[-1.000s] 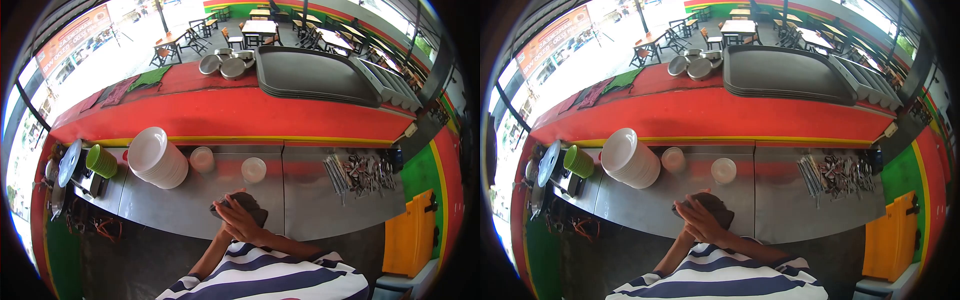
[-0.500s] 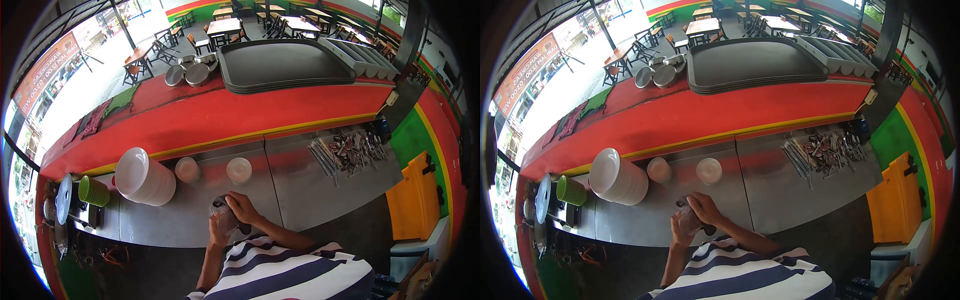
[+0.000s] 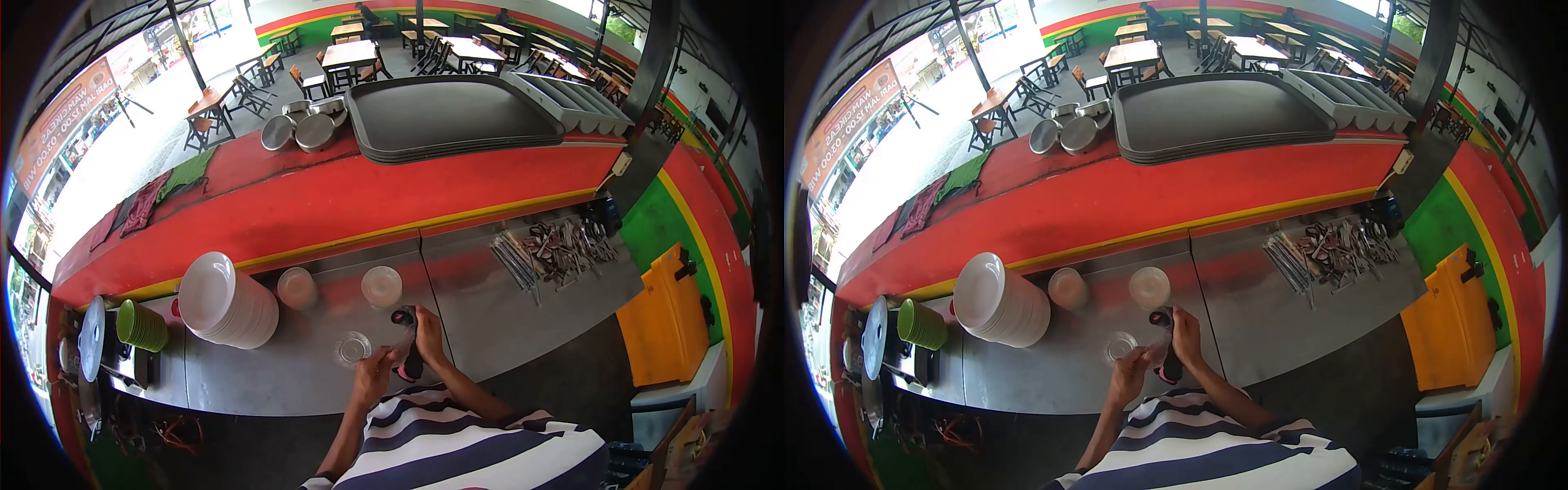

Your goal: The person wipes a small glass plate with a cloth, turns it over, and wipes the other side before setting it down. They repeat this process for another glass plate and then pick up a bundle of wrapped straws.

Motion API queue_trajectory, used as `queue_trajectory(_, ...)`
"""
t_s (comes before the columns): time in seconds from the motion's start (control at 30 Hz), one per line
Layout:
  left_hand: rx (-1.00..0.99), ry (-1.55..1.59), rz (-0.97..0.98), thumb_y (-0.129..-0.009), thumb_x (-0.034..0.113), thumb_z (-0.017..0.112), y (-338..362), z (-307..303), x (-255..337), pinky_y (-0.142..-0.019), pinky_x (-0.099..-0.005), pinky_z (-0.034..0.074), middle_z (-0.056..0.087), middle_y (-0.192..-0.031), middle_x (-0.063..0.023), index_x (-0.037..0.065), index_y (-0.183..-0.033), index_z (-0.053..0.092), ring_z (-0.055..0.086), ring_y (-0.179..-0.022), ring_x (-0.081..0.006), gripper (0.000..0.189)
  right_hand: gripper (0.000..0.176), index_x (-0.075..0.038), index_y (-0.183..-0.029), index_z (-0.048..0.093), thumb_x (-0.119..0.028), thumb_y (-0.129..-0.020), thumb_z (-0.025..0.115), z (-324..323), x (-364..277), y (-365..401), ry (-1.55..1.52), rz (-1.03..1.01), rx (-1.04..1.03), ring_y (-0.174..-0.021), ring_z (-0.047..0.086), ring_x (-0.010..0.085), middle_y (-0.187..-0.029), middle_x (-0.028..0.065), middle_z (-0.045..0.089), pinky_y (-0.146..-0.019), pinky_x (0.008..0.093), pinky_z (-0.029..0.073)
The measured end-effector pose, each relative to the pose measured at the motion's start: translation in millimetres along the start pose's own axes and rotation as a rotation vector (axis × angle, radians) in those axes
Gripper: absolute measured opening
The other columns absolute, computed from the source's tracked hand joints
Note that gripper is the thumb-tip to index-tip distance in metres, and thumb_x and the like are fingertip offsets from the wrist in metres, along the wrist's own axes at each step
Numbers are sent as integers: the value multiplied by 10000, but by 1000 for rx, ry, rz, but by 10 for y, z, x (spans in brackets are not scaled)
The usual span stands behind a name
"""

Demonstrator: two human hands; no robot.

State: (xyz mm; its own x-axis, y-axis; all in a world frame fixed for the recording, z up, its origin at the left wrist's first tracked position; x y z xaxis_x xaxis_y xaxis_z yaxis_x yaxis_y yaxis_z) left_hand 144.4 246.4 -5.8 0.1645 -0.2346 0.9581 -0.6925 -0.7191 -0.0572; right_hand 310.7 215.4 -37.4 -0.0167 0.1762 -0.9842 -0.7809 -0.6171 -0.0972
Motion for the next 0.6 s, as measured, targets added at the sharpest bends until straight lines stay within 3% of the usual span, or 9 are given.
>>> queue_trajectory(0.1, -53, -67, 9, -997, 169, 592, 7, -28, -18, -634, -307, 464, 601, -712, -85, -38, -1044, 661, 536, -703, -95, 222, 395, 11, -834, 646, -300, -1025, 496, 17, -197, 115, 484, -34, -332, -565, 498, 125, -603, 104, 549, -566, 346, 407)
queue_trajectory(0.13, -67, -51, 8, -991, 161, 596, 5, -32, -54, -617, -313, 463, 584, -685, -90, -39, -1033, 662, 530, -689, -91, 215, 344, 4, -840, 630, -284, -1005, 538, 49, -290, 177, 511, -176, -365, -553, 452, 125, -594, 124, 496, -543, 375, 368)
queue_trajectory(0.23, -143, -2, -51, -1006, 204, 596, -16, -28, -132, -643, -304, 473, 627, -722, -64, -39, -1010, 672, 543, -712, -92, 255, 411, 11, -810, 640, -323, -1009, 505, -23, -222, 172, 459, -128, -332, -550, 504, 149, -590, 102, 541, -569, 354, 417)
queue_trajectory(0.33, -144, 155, -107, -1022, 251, 586, -57, 13, 8, -662, -284, 472, 633, -762, -21, -36, -1008, 674, 532, -735, -81, 301, 483, 12, -778, 657, -358, -1015, 456, -107, 33, 95, 4, 266, -35, -592, 576, 168, -609, 55, 588, -613, 335, 469)
queue_trajectory(0.43, -41, 305, -24, -1034, 289, 568, -103, 95, 120, -681, -272, 466, 612, -796, 13, -32, -1011, 669, 511, -764, -74, 337, 543, 12, -752, 670, -390, -1014, 415, -347, 920, -18, -147, 456, 336, -657, 633, 172, -649, 18, 620, -662, 322, 508)
queue_trajectory(0.53, -26, 333, -38, -1031, 280, 569, -182, 80, -67, -697, -286, 474, 631, -804, -19, -35, -1026, 655, 519, -778, -79, 327, 521, 5, -742, 664, -396, -1009, 463, -268, 398, 40, -54, 446, 337, -639, 591, 165, -658, 19, 625, -616, 330, 471)
queue_trajectory(0.6, -176, 190, 15, -1026, 281, 573, -278, -31, -104, -699, -293, 479, 632, -794, -38, -40, -1011, 650, 517, -769, -84, 330, 504, 9, -741, 644, -392, -1007, 496, -260, 167, 43, 174, 200, 111, -615, 526, 140, -634, 5, 585, -583, 332, 426)
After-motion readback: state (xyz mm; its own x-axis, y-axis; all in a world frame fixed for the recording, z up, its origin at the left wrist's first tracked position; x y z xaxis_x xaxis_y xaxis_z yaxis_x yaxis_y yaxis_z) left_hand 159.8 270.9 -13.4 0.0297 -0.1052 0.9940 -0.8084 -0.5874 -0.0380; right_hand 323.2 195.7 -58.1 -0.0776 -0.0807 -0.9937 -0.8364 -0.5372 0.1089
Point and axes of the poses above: each hand's wrist, its own y-axis away from the middle knuckle, its own z-axis out of the palm, x = y × z, the point moved 3 cm from there along -y, towards the middle knuckle
